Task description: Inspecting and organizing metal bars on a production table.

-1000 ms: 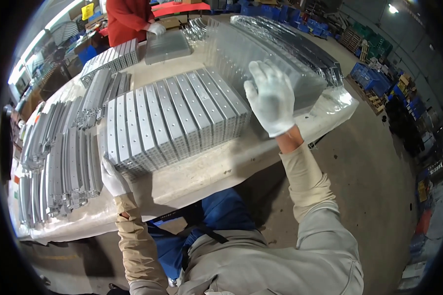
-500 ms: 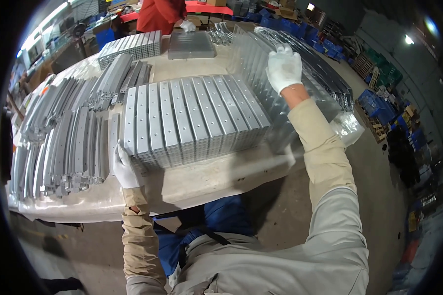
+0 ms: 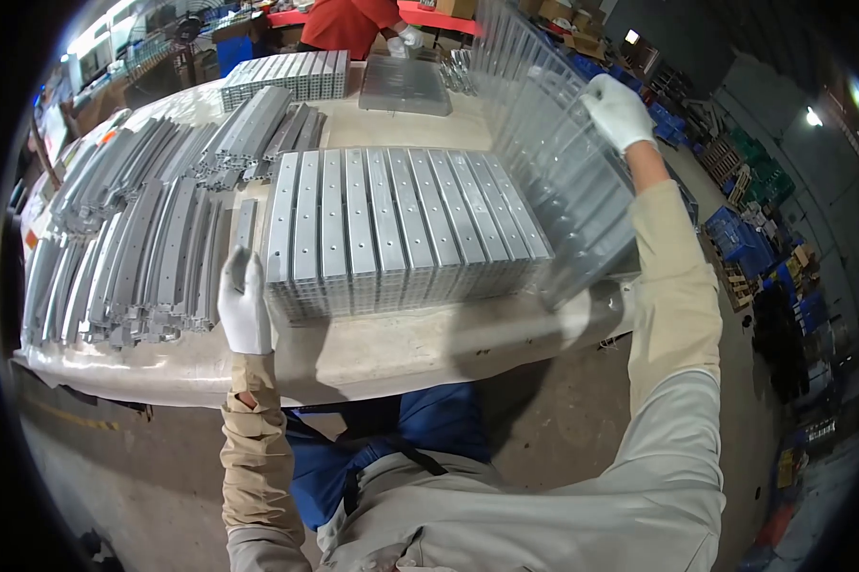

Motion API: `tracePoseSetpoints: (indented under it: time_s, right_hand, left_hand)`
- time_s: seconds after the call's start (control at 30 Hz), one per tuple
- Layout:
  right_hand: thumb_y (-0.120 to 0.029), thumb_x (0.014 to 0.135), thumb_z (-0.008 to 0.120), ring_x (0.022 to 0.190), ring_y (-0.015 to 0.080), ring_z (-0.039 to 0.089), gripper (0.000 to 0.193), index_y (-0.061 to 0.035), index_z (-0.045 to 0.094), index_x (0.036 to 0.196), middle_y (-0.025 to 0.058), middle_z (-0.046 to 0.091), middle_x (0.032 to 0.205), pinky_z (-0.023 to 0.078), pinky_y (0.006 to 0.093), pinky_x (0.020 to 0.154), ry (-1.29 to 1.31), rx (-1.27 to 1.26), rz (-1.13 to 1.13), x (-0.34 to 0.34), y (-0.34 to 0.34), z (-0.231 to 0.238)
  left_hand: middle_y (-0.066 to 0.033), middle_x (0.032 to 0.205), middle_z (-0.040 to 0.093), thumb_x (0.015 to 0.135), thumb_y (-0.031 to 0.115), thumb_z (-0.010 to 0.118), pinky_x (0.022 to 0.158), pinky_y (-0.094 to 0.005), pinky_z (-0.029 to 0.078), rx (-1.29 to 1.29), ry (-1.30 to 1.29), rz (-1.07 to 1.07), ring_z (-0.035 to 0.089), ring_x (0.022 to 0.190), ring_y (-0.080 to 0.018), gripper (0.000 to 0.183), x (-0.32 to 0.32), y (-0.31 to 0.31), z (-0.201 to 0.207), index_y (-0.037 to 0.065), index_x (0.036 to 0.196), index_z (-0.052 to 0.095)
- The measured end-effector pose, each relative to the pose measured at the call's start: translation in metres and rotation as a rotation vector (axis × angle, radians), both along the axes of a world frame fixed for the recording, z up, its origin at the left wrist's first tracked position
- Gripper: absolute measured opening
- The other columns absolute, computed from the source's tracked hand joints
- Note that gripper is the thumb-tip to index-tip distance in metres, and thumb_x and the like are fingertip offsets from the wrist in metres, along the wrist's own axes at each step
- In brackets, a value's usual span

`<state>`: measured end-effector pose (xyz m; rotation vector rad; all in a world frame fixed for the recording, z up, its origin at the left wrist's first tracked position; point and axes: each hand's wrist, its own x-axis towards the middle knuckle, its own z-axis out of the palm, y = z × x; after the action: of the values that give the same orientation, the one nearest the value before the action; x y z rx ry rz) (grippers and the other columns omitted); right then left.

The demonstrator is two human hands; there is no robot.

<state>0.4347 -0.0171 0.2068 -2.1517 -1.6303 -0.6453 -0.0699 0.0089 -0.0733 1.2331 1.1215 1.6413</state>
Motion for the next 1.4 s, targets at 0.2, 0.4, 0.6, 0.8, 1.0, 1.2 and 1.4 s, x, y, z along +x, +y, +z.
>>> tracePoseSetpoints:
  time_s: [0.2, 0.4, 0.6, 0.8, 1.0, 1.2, 1.4]
  right_hand:
    - [-0.019, 0.096, 0.064, 0.094, 0.0316, 0.071, 0.019, -0.0086, 0.067, 0.111, 0.0130, 0.073, 0.099, 0.054, 0.0393, 0.082, -0.048, 0.178, 0.213, -0.067, -0.035, -0.025]
    - [-0.012, 0.089, 0.071, 0.095, 0.0295, 0.069, 0.023, -0.0144, 0.068, 0.112, 0.0067, 0.072, 0.105, 0.055, 0.0409, 0.085, -0.539, 0.229, 0.519, -0.096, -0.067, -0.105]
    - [-0.010, 0.079, 0.075, 0.102, 0.0255, 0.067, 0.034, -0.0165, 0.068, 0.112, 0.0019, 0.070, 0.108, 0.054, 0.0419, 0.090, -0.193, 0.286, 0.626, -0.088, -0.083, -0.166]
    - [-0.017, 0.084, 0.076, 0.112, 0.0256, 0.062, 0.032, -0.0119, 0.067, 0.113, 0.0037, 0.066, 0.113, 0.053, 0.0469, 0.092, -0.476, 0.135, 0.747, -0.076, -0.088, -0.176]
    - [-0.034, 0.096, 0.070, 0.116, 0.0344, 0.061, 0.038, -0.0105, 0.064, 0.125, 0.0115, 0.064, 0.122, 0.049, 0.0521, 0.096, -0.371, -0.035, 0.703, -0.064, -0.091, -0.185]
    - [-0.042, 0.091, 0.071, 0.128, 0.0336, 0.055, 0.047, -0.0103, 0.067, 0.126, 0.0128, 0.063, 0.131, 0.049, 0.0498, 0.101, -0.216, -0.112, 0.560, -0.068, -0.098, -0.192]
    - [-0.056, 0.095, 0.062, 0.144, 0.0338, 0.045, 0.067, -0.0083, 0.057, 0.143, 0.0185, 0.052, 0.152, 0.037, 0.0485, 0.117, -0.269, -0.055, 0.664, -0.141, -0.072, -0.183]
  left_hand:
    - [-0.0187, 0.143, 0.059, 0.102, 0.012, 0.065, 0.112, -0.0357, 0.046, 0.196, 0.061, 0.078, 0.059, 0.128, -0.0247, 0.053, -0.011, 0.008, 0.067, -0.001, 0.150, 0.047]
    - [-0.0197, 0.156, 0.045, 0.092, 0.005, 0.073, 0.118, -0.0382, 0.041, 0.466, 0.290, 0.173, 0.047, 0.143, -0.0292, 0.073, -0.014, 0.033, 0.109, 0.005, 0.157, 0.038]
    - [-0.0226, 0.163, 0.029, 0.074, -0.003, 0.083, 0.119, -0.0465, 0.040, 0.524, 0.649, 0.132, 0.039, 0.146, -0.0410, 0.099, -0.012, 0.045, 0.087, 0.009, 0.160, 0.034]
    - [-0.0219, 0.159, 0.040, 0.086, 0.007, 0.079, 0.118, -0.0454, 0.041, 0.538, 0.985, -0.091, 0.045, 0.142, -0.0398, 0.080, -0.021, 0.048, 0.075, 0.010, 0.156, 0.042]
    - [-0.0211, 0.149, 0.055, 0.099, 0.020, 0.069, 0.111, -0.0360, 0.046, 0.062, 0.576, -0.312, 0.056, 0.134, -0.0290, 0.052, -0.036, 0.041, 0.042, 0.008, 0.148, 0.056]
    - [-0.0215, 0.151, 0.054, 0.100, 0.016, 0.066, 0.107, -0.0323, 0.047, -0.042, 0.237, -0.364, 0.058, 0.133, -0.0249, 0.048, -0.023, 0.016, 0.031, 0.006, 0.146, 0.057]
    - [-0.0234, 0.150, 0.054, 0.101, 0.010, 0.060, 0.109, -0.0353, 0.047, 0.191, 0.792, -0.150, 0.057, 0.134, -0.0313, 0.044, -0.009, 0.015, 0.040, 0.002, 0.144, 0.057]
